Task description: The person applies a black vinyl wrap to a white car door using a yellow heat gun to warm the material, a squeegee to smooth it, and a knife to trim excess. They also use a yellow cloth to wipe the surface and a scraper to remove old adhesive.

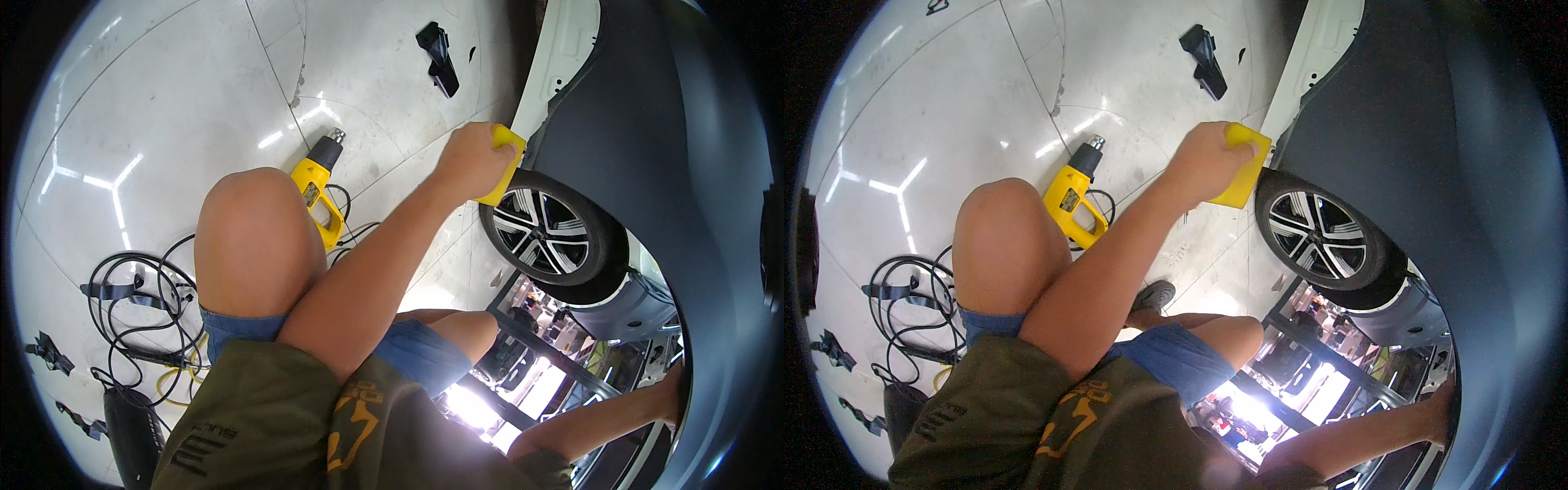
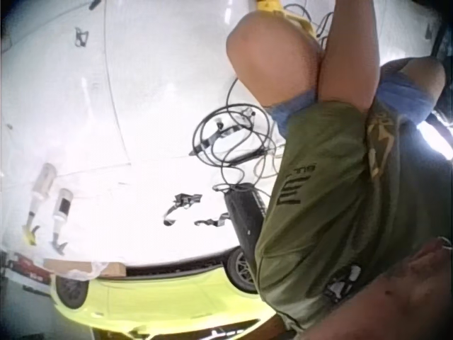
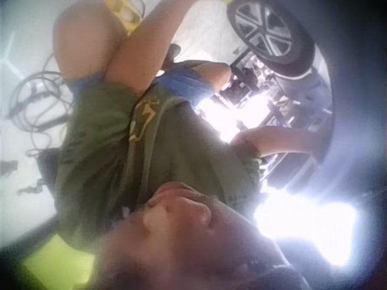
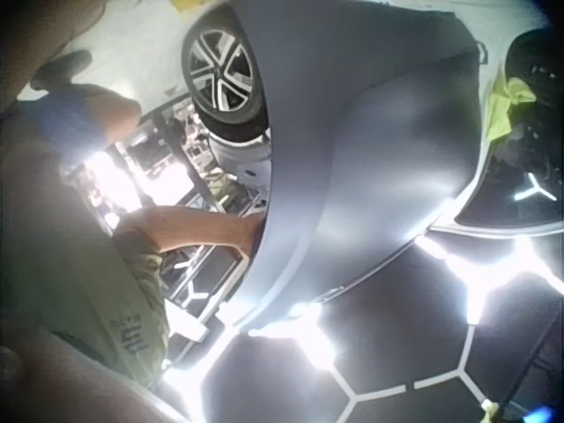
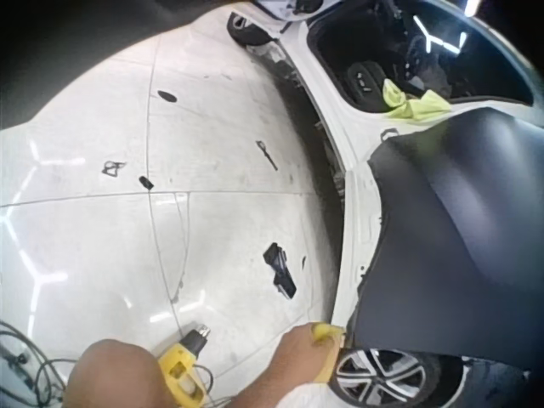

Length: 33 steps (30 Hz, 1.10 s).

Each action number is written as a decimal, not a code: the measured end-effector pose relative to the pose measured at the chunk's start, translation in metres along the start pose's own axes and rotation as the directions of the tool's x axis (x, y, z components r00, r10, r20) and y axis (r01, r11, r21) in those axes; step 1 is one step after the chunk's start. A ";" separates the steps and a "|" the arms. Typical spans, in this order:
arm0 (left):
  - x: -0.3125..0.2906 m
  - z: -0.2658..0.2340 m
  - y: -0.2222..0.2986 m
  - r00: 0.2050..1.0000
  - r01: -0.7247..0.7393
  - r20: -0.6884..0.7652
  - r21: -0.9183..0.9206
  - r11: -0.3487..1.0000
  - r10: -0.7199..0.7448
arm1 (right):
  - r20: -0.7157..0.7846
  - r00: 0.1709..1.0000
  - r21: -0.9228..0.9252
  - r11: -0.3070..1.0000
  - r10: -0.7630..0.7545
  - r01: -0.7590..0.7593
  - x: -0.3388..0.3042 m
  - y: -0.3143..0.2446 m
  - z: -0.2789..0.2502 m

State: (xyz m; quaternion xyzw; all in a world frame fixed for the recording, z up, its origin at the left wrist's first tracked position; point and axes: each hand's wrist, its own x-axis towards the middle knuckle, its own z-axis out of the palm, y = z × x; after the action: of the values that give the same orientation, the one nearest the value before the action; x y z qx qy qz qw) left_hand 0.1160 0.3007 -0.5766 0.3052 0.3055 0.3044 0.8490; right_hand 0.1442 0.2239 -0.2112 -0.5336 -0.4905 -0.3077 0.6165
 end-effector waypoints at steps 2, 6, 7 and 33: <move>-0.003 0.004 0.002 0.999 -0.029 0.034 0.032 0.999 0.028 | 0.005 1.000 0.000 1.000 -0.003 0.003 -0.004 0.001 0.002; -0.004 0.011 0.003 0.992 -0.117 -0.039 0.122 0.986 0.123 | 0.009 1.000 -0.005 1.000 0.002 -0.002 -0.012 0.000 0.005; -0.004 0.011 0.004 0.992 -0.119 -0.024 0.159 0.980 0.125 | 0.011 1.000 -0.009 1.000 0.000 0.000 -0.013 0.000 0.007; -0.040 0.028 0.026 0.942 -0.304 -0.087 0.179 0.936 0.323 | 0.258 0.964 0.664 0.712 0.069 -0.229 0.116 0.067 -0.168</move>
State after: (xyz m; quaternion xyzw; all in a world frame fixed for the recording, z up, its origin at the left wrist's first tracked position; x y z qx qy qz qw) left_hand 0.1024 0.2795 -0.5276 0.4003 0.3252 0.4273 0.7425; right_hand 0.2891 0.0959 -0.1182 -0.3344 -0.5879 0.0065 0.7366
